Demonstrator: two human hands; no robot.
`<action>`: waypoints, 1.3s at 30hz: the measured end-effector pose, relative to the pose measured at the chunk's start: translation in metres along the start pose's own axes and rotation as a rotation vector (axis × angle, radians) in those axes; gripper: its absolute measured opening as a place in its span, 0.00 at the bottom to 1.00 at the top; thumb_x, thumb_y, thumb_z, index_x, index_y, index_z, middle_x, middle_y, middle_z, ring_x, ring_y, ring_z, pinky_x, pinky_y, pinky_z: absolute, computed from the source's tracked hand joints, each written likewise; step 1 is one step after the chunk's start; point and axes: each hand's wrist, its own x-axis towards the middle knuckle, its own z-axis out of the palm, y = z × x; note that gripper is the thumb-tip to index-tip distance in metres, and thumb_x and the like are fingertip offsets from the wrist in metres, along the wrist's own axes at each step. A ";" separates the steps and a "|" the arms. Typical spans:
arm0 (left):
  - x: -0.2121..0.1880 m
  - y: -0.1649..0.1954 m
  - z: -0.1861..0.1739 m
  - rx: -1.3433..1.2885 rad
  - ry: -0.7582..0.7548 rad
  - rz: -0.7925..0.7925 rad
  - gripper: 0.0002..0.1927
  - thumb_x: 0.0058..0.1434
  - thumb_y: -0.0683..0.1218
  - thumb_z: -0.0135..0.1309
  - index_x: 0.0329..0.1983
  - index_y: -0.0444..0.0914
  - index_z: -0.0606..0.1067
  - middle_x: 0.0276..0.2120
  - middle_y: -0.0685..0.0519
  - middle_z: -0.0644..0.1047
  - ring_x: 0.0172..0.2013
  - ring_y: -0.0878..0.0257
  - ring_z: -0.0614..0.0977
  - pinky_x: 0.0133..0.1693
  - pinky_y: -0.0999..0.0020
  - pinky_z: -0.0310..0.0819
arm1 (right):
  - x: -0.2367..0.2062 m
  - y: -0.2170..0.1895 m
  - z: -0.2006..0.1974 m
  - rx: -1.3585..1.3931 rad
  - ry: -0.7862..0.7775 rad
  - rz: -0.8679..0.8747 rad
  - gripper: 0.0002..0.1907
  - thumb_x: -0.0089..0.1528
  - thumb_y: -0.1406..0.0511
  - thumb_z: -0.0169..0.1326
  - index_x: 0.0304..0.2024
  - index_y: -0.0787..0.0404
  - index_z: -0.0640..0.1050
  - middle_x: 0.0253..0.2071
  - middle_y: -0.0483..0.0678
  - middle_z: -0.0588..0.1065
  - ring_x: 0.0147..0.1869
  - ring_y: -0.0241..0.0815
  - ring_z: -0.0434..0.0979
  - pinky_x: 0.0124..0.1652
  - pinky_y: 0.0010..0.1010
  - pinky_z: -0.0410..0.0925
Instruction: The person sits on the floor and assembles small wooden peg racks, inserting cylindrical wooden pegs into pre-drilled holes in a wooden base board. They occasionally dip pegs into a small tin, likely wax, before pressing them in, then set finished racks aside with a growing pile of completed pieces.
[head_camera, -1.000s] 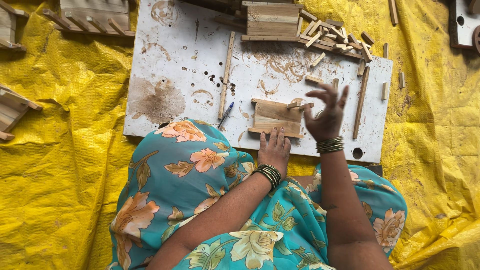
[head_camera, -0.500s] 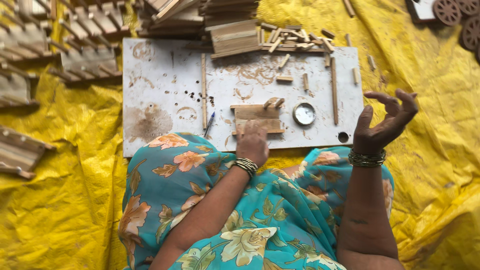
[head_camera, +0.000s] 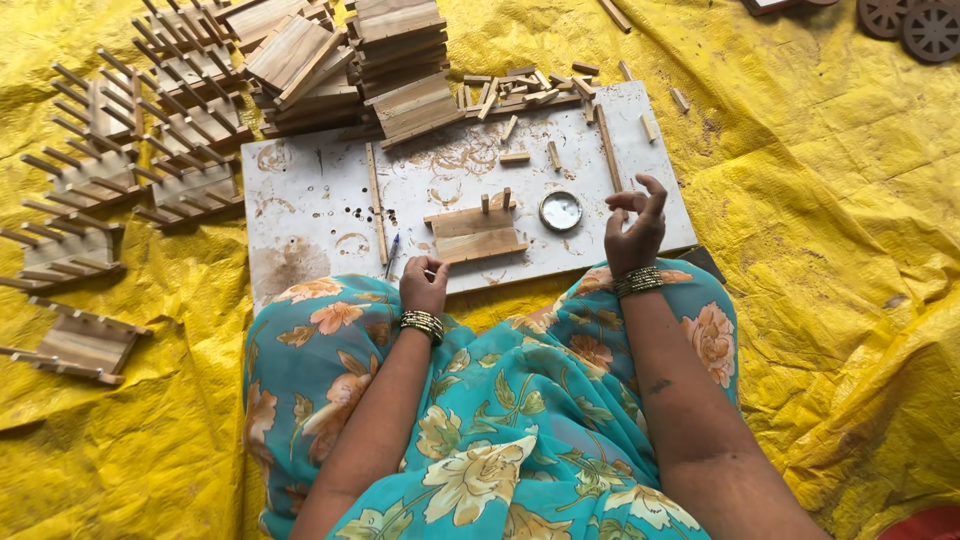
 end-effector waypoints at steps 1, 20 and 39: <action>-0.001 0.002 -0.003 -0.013 0.017 -0.003 0.08 0.59 0.45 0.64 0.31 0.36 0.78 0.29 0.52 0.78 0.25 0.63 0.80 0.31 0.67 0.76 | -0.001 -0.004 0.000 -0.014 -0.019 0.005 0.30 0.60 0.78 0.47 0.64 0.60 0.61 0.39 0.48 0.81 0.45 0.43 0.83 0.54 0.36 0.70; -0.090 0.135 -0.078 -0.002 -0.410 0.582 0.05 0.63 0.44 0.58 0.34 0.39 0.74 0.20 0.49 0.74 0.19 0.60 0.76 0.25 0.63 0.70 | -0.009 0.001 0.008 0.004 -0.108 0.000 0.30 0.60 0.79 0.46 0.64 0.62 0.60 0.34 0.50 0.81 0.38 0.44 0.83 0.49 0.35 0.73; -0.188 0.312 -0.138 -0.104 -0.285 1.514 0.05 0.65 0.44 0.58 0.34 0.40 0.75 0.25 0.51 0.74 0.27 0.56 0.78 0.28 0.59 0.73 | -0.011 0.020 0.014 -0.001 -0.141 -0.017 0.28 0.62 0.79 0.47 0.64 0.61 0.61 0.34 0.49 0.81 0.37 0.45 0.83 0.44 0.33 0.73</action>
